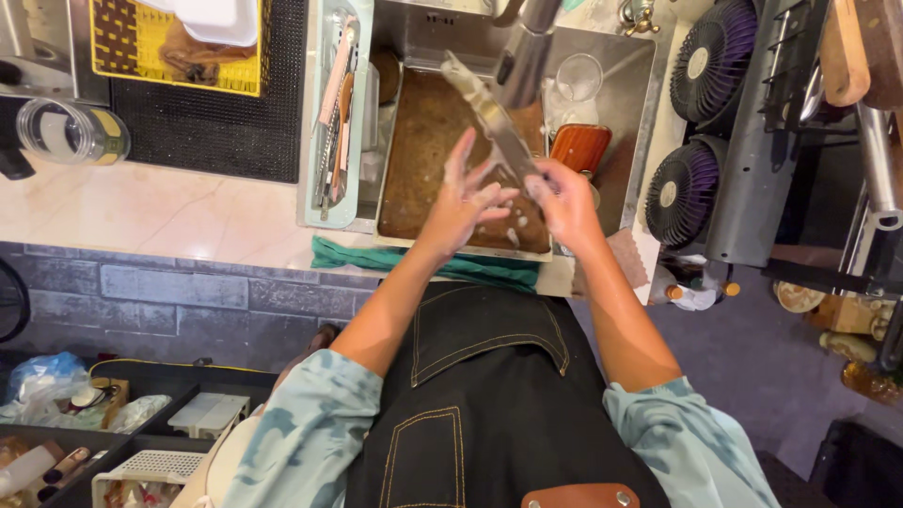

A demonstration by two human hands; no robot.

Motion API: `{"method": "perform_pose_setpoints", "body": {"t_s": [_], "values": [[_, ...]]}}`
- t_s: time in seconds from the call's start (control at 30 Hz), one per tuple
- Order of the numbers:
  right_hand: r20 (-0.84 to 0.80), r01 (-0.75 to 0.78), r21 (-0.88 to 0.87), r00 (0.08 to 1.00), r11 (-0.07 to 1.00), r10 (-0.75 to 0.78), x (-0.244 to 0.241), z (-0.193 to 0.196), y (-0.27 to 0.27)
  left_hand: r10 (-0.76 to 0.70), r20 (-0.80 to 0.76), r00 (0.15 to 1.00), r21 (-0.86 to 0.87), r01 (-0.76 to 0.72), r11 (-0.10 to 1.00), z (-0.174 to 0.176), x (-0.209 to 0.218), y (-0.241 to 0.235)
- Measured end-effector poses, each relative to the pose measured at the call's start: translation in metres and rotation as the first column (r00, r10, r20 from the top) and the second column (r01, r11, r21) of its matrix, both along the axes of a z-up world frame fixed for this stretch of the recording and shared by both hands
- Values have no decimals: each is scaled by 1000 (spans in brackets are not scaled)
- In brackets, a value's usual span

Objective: The person washes several white plastic containers and a metal tray in a kitchen sink using a scrubber and running water. They scrub the items thoroughly, rinse them, and place the cleaned containers into a yellow dish rack. A second person is visible in the background preparing food.

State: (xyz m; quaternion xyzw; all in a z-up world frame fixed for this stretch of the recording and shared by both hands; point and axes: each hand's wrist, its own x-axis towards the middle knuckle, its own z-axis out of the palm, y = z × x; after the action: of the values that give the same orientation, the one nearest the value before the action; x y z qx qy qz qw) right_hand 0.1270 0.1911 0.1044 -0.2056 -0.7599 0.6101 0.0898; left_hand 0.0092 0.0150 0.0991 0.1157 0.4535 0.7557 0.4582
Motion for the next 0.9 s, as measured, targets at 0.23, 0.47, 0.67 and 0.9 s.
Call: {"method": "perform_pose_setpoints", "body": {"t_s": [0.23, 0.47, 0.67, 0.9], "values": [[-101, -52, -86, 994, 995, 44, 51, -4, 37, 66, -2, 998, -303, -64, 951, -126, -6, -6], [-265, 28, -443, 951, 896, -161, 92, 31, 54, 161, 137, 977, -308, -112, 945, -163, -19, -3], [-89, 317, -520, 903, 793, -419, 84, -32, 70, 115, 351, 929, -76, -94, 993, -115, -3, -12], [89, 349, 38, 932, 936, -351, 79, -148, 113, 168, 367, 915, 14, -186, 982, -61, -6, -28]]}}
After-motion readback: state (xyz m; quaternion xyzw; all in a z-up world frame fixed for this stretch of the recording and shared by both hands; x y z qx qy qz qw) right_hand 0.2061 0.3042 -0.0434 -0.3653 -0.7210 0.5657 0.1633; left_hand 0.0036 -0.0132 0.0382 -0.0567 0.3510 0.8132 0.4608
